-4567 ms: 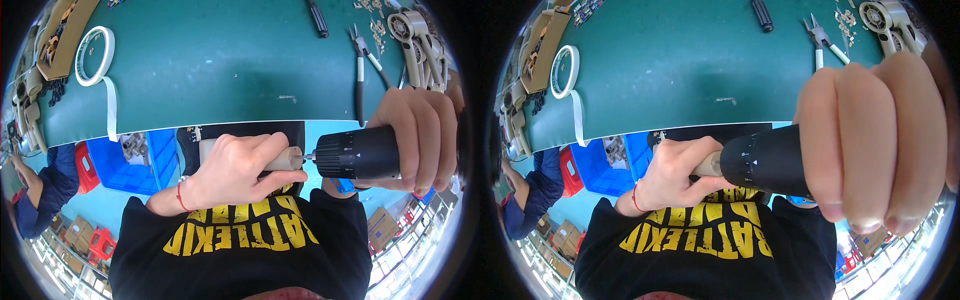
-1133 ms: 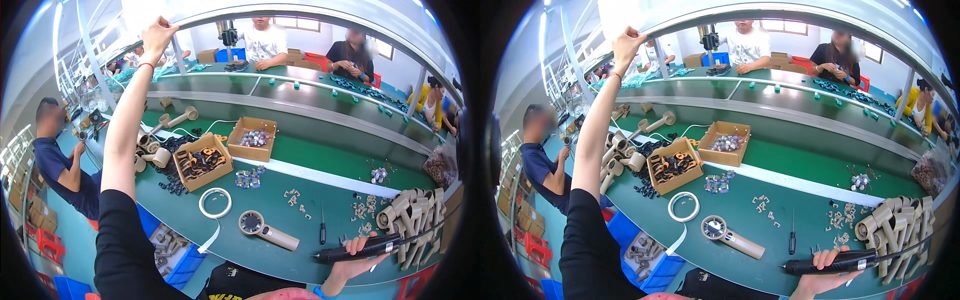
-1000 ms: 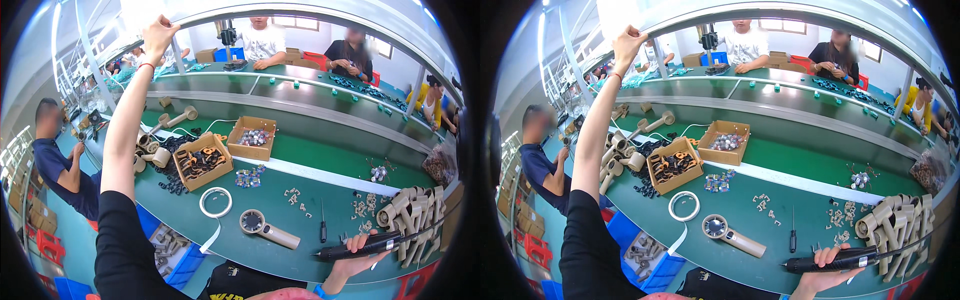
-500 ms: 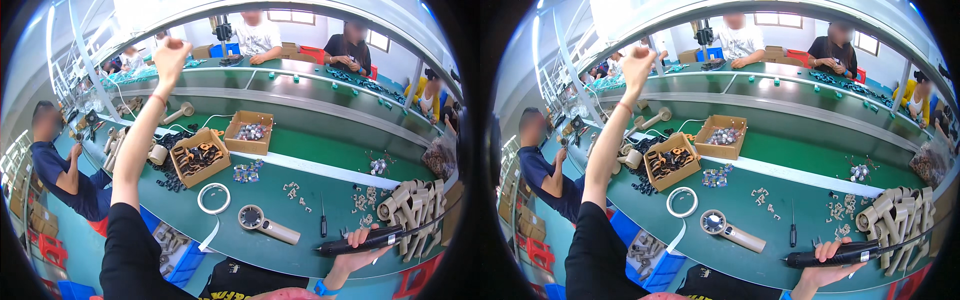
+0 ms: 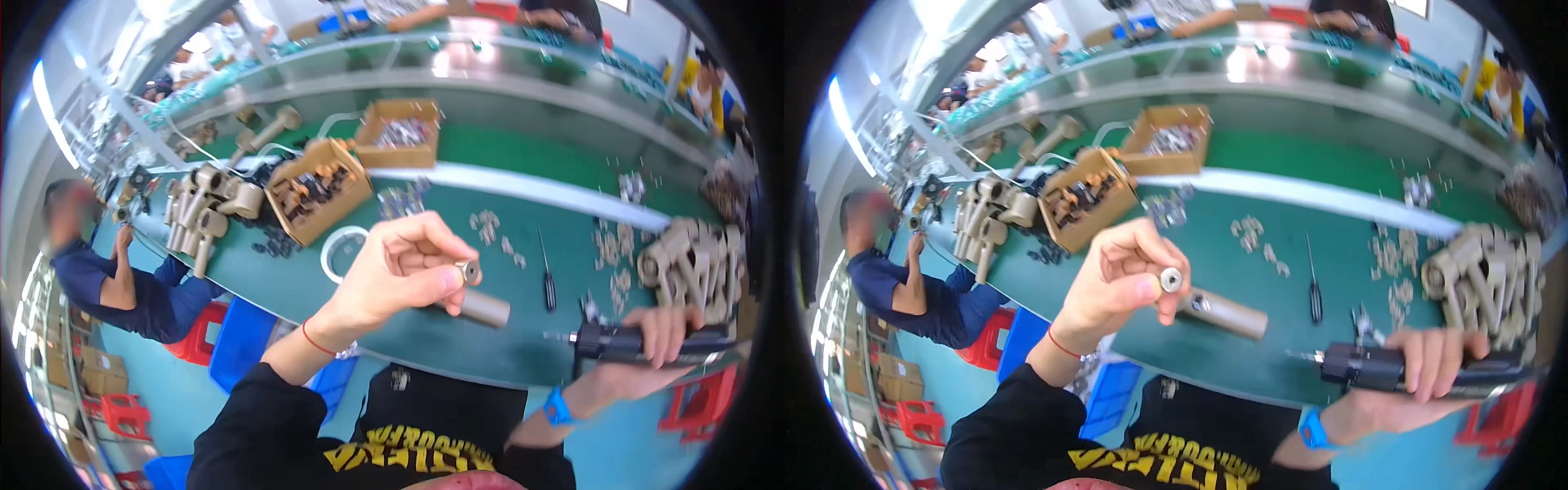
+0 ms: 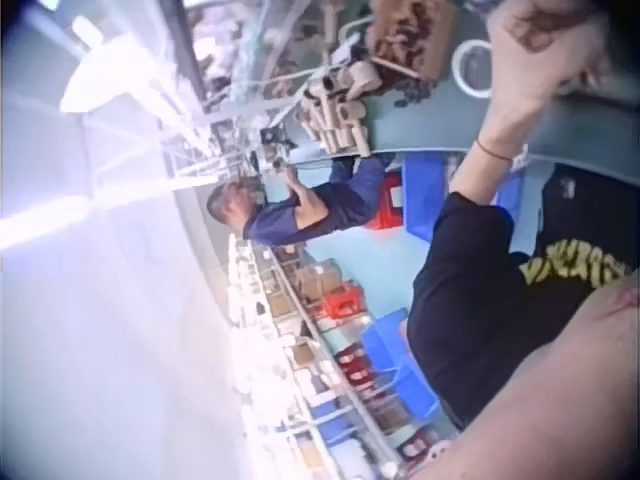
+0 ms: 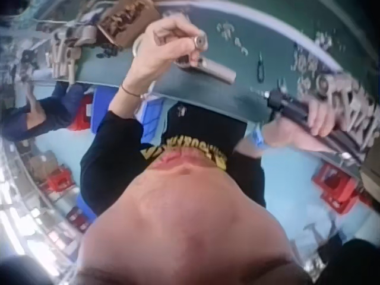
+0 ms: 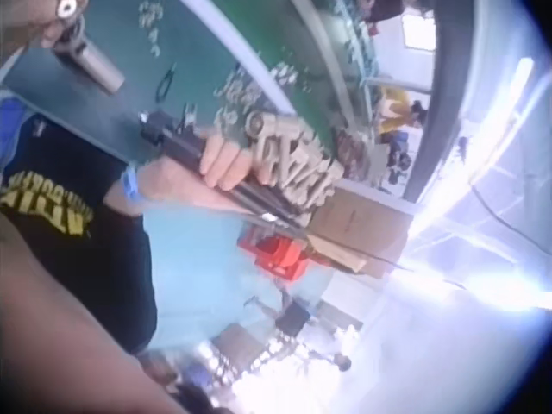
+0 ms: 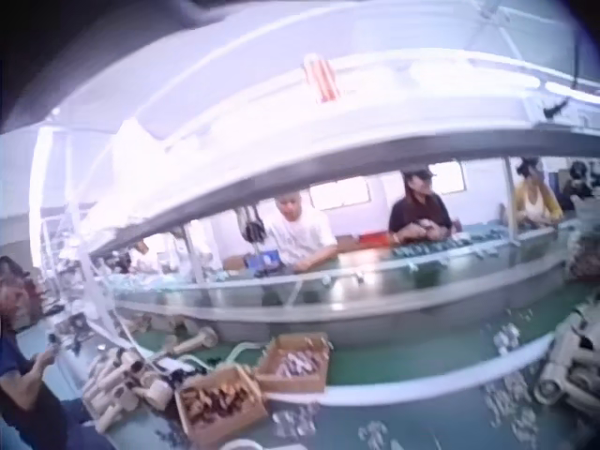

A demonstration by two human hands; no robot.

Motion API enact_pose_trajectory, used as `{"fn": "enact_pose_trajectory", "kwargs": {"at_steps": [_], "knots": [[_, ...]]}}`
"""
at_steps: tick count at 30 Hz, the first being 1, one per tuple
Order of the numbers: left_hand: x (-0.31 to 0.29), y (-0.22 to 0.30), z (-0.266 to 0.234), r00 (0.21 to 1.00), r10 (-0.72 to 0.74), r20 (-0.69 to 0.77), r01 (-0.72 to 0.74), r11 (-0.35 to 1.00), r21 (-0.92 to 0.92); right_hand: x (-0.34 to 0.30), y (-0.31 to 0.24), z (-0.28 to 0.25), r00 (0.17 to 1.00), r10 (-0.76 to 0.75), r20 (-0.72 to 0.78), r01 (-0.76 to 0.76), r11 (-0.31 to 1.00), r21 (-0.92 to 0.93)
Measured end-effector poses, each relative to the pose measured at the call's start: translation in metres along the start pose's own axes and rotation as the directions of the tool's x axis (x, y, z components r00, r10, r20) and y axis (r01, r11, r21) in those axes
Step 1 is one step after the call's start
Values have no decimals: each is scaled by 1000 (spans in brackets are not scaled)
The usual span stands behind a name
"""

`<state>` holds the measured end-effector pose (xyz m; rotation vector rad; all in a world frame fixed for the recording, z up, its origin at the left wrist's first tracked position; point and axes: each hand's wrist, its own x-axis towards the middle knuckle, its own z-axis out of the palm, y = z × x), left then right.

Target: Assembling mini handheld fans by inserting components into the casing and securing them with an electric screwdriver.

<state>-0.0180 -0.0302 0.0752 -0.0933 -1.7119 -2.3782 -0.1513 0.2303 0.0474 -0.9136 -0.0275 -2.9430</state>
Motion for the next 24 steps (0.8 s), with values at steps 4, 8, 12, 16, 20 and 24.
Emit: {"fn": "enact_pose_trajectory", "kwargs": {"at_steps": [4, 8, 12, 16, 20, 24], "knots": [[1, -25, 28, 1000, 3, -11, -4, 996, -90, 18, 33, 32, 993, -88, 84, 66, 971, 230], [2, -37, 29, 989, -43, 138, 66, 984, -163, 25, 26, 30, 991, -87, 106, 60, 968, 242], [-5, -37, 43, 993, -70, 97, 83, 987, -139, 19, 28, 37, 991, -130, 15, 125, 975, 182], [-8, -38, 56, 999, -31, 19, 31, 999, 17, 9, 35, 44, 996, -74, 52, 65, 985, 161], [-9, -37, 66, 993, 48, -109, -24, 977, 212, 7, 29, 38, 978, -206, 44, 203, 977, 68], [-9, -43, 65, 999, 48, -13, -44, 974, 221, 5, 16, 29, 981, 56, 185, -59, 998, 11]]}}
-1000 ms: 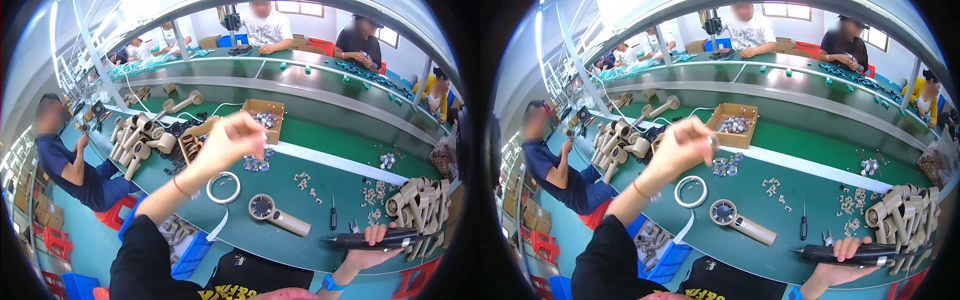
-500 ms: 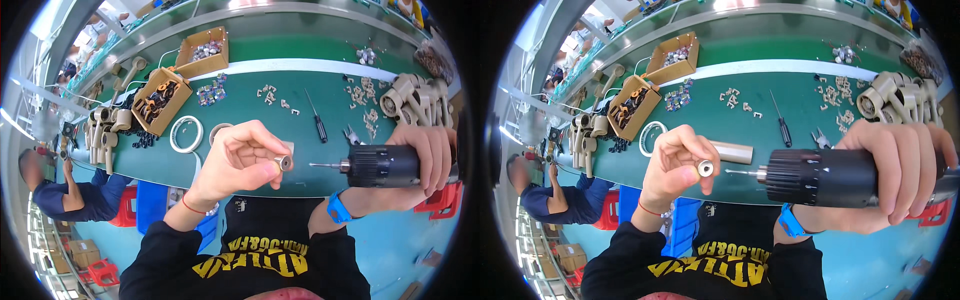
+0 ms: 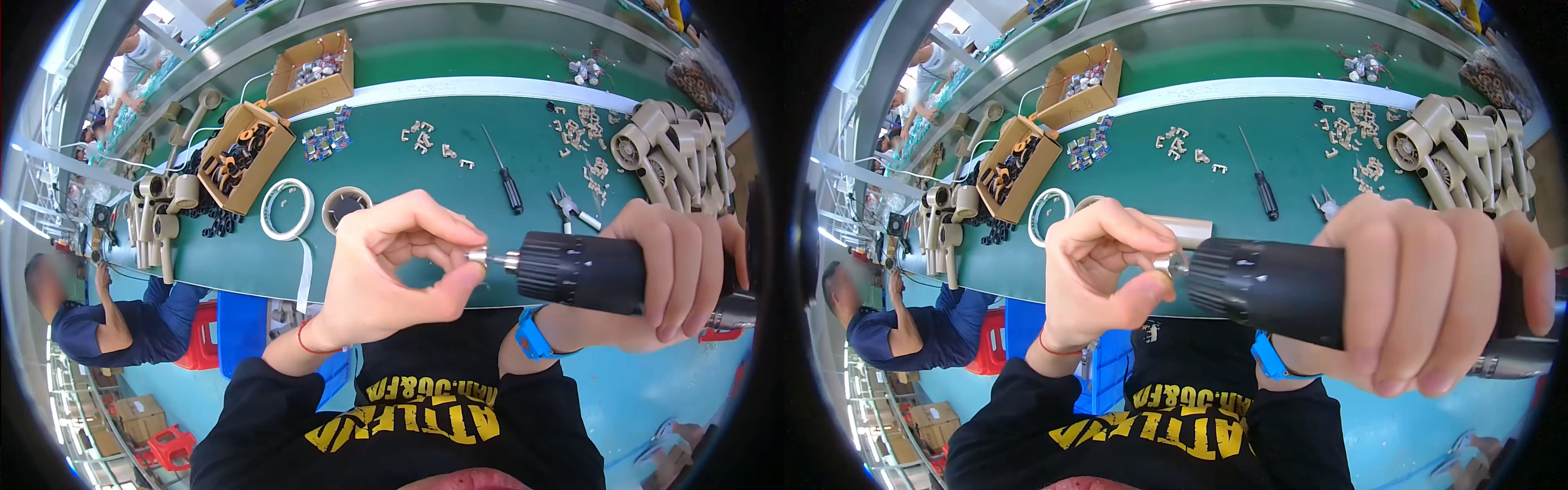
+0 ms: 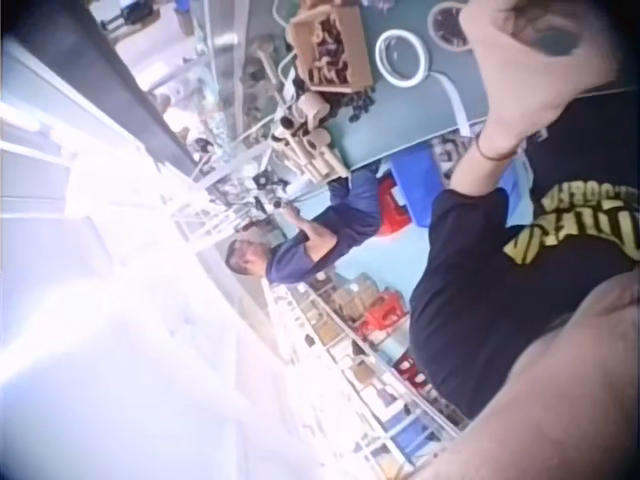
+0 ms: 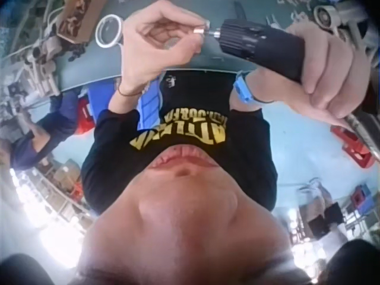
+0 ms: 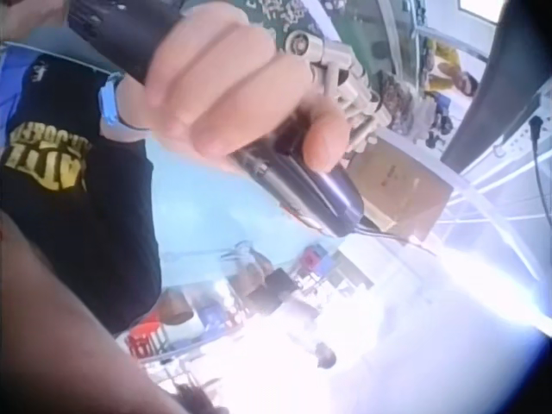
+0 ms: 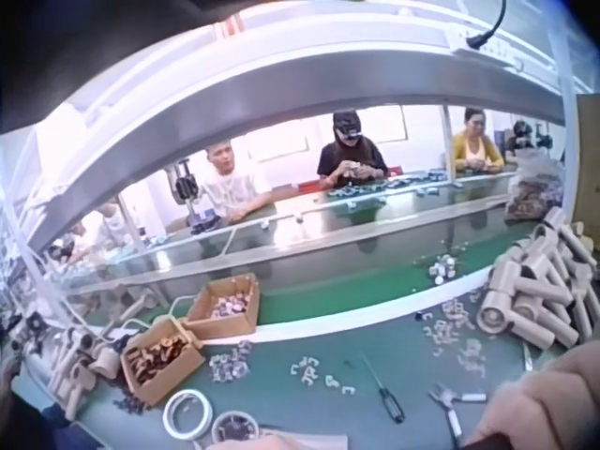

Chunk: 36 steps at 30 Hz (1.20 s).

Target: Assembling mini handheld fans by inserting components into the casing and securing them with an electric screwdriver.

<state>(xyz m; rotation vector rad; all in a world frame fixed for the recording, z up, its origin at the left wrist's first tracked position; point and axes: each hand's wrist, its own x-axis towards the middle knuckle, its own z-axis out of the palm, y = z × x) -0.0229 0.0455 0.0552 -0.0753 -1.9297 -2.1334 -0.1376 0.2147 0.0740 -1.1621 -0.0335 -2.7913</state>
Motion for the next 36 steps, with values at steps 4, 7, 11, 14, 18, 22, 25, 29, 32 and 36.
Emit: {"fn": "enact_pose_trajectory", "kwargs": {"at_steps": [4, 7, 11, 14, 18, 22, 25, 29, 32, 36], "knots": [[0, 0, 1, 1000, 3, 30, -3, 1000, -4, -5, 17, 2, 989, -146, 3, 145, 989, 38], [-1, -3, 1, 996, 20, 90, -25, 999, 47, -5, 16, 3, 981, -159, -115, 171, 980, 105], [9, -5, -8, 970, 182, 161, -242, 783, 572, -9, 2, -5, 954, -235, -188, 234, 972, -24], [17, -15, -24, 948, 62, 312, -314, 337, 888, -20, -23, -21, 978, -151, -143, 141, 987, -83], [26, -44, -33, 920, -117, 373, -355, 151, 923, -34, -28, -35, 990, -99, -95, 77, 974, -215], [26, -44, -38, 915, -180, 361, -315, 241, 918, -41, -27, -44, 985, -98, -145, 76, 986, -150], [21, -28, -37, 931, -168, 323, -244, 370, 896, -41, -27, -43, 975, -72, -211, 59, 996, -69], [5, -22, -35, 925, -100, 367, -269, 510, 817, -37, -17, -42, 985, -19, -172, 12, 999, -46], [-3, -17, -30, 942, -119, 313, -162, 657, 737, -29, -11, -33, 970, -44, -238, 42, 999, -13], [-8, -15, -21, 931, -105, 349, -199, 655, 728, -27, -21, -35, 973, 8, -231, -8, 1000, 2]]}}
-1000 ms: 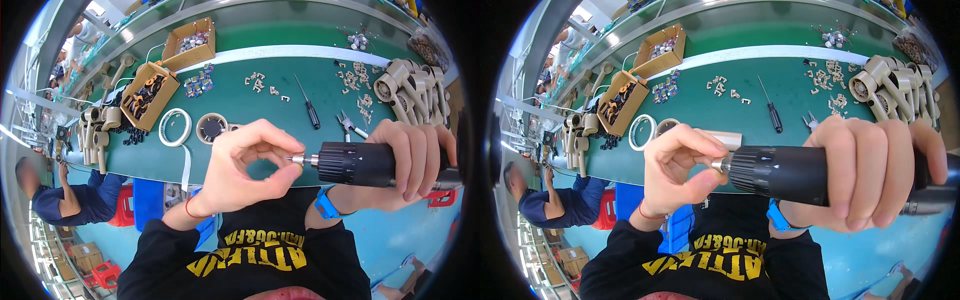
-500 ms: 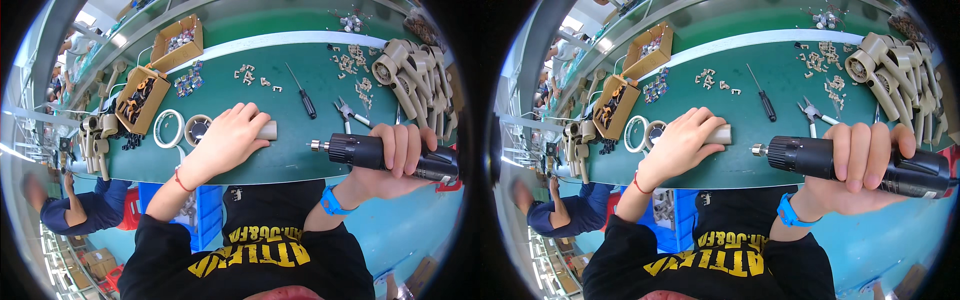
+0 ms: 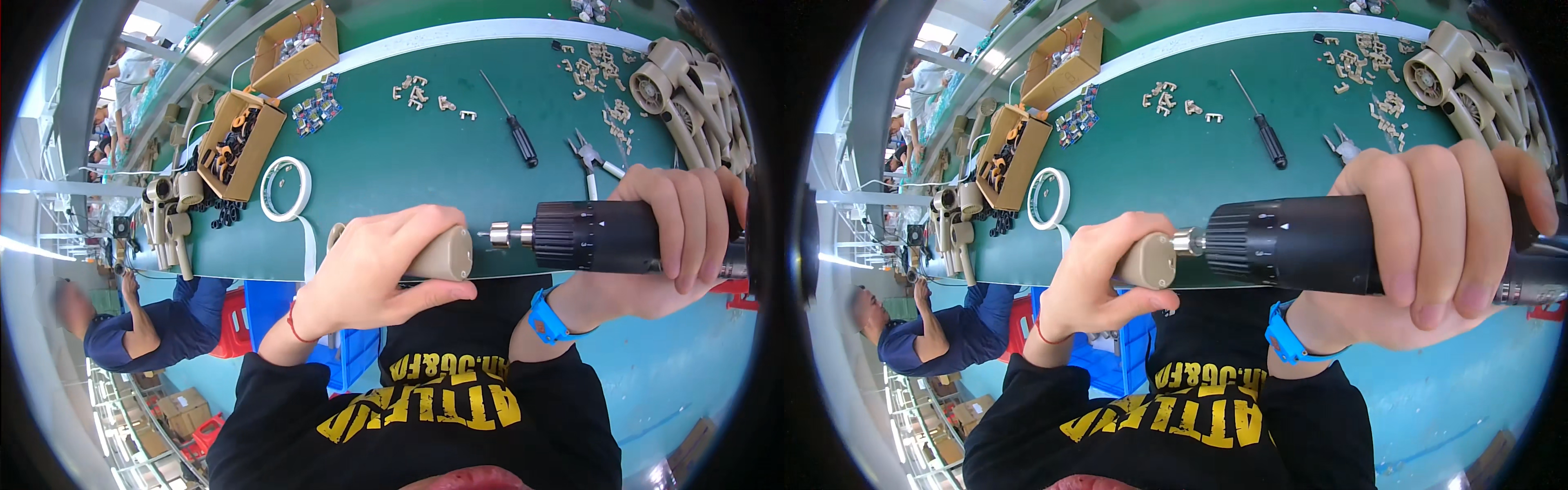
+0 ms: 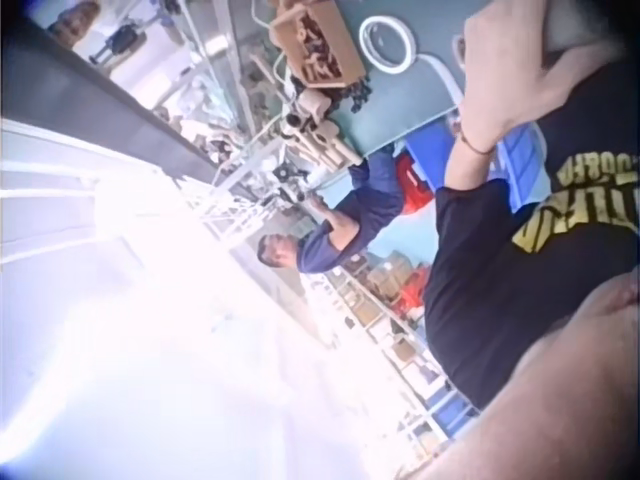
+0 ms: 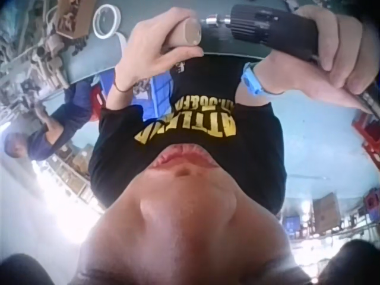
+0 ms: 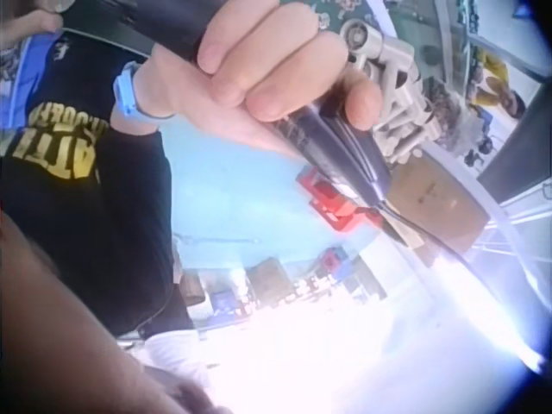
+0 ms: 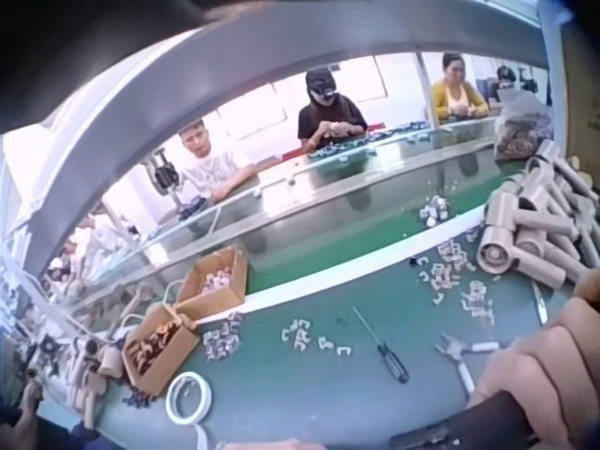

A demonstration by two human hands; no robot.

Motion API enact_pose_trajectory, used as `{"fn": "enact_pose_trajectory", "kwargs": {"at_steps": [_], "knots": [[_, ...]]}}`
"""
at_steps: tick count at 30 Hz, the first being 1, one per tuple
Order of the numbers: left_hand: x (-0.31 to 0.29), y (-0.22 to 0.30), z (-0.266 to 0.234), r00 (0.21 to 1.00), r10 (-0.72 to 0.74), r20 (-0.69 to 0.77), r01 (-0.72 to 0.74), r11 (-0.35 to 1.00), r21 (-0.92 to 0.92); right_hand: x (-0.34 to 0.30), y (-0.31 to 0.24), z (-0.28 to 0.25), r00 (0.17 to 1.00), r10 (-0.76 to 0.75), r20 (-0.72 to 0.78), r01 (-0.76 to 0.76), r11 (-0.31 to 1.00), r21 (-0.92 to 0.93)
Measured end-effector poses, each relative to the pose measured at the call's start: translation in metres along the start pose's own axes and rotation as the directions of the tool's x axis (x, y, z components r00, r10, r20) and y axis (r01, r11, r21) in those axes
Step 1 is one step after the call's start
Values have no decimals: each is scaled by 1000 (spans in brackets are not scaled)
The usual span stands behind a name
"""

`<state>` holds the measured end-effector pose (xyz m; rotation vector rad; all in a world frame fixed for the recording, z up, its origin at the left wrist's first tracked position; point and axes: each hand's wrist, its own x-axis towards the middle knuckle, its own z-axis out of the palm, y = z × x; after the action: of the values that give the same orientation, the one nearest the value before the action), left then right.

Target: Assembling mini handheld fans by inserting components into the casing and securing them with an electric screwdriver.

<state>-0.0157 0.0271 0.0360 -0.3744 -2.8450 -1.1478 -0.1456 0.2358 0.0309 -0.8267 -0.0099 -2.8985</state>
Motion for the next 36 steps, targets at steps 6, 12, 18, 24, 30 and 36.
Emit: {"fn": "enact_pose_trajectory", "kwargs": {"at_steps": [6, 12, 18, 24, 30, 36], "knots": [[-1, 4, 5, 998, 39, -53, -37, 999, 30, 1, -10, -4, 991, 129, 22, -126, 987, -103], [0, 5, 5, 995, 86, -54, -80, 990, 112, -6, 16, 6, 996, -89, 32, 90, 995, -33], [0, 8, 3, 995, 94, -46, -82, 974, 212, -3, 12, 2, 996, 6, 92, 1, 997, -80], [1, 8, 4, 995, 82, -49, -68, 969, 236, -5, 17, 2, 995, -70, 74, 73, 997, -38], [2, 7, 6, 995, 77, -56, -62, 971, 230, -3, 6, -1, 995, 41, 89, -33, 996, -88], [2, 9, 5, 997, 59, -46, -45, 966, 256, -4, 7, -2, 997, 26, 79, -20, 997, -78]]}}
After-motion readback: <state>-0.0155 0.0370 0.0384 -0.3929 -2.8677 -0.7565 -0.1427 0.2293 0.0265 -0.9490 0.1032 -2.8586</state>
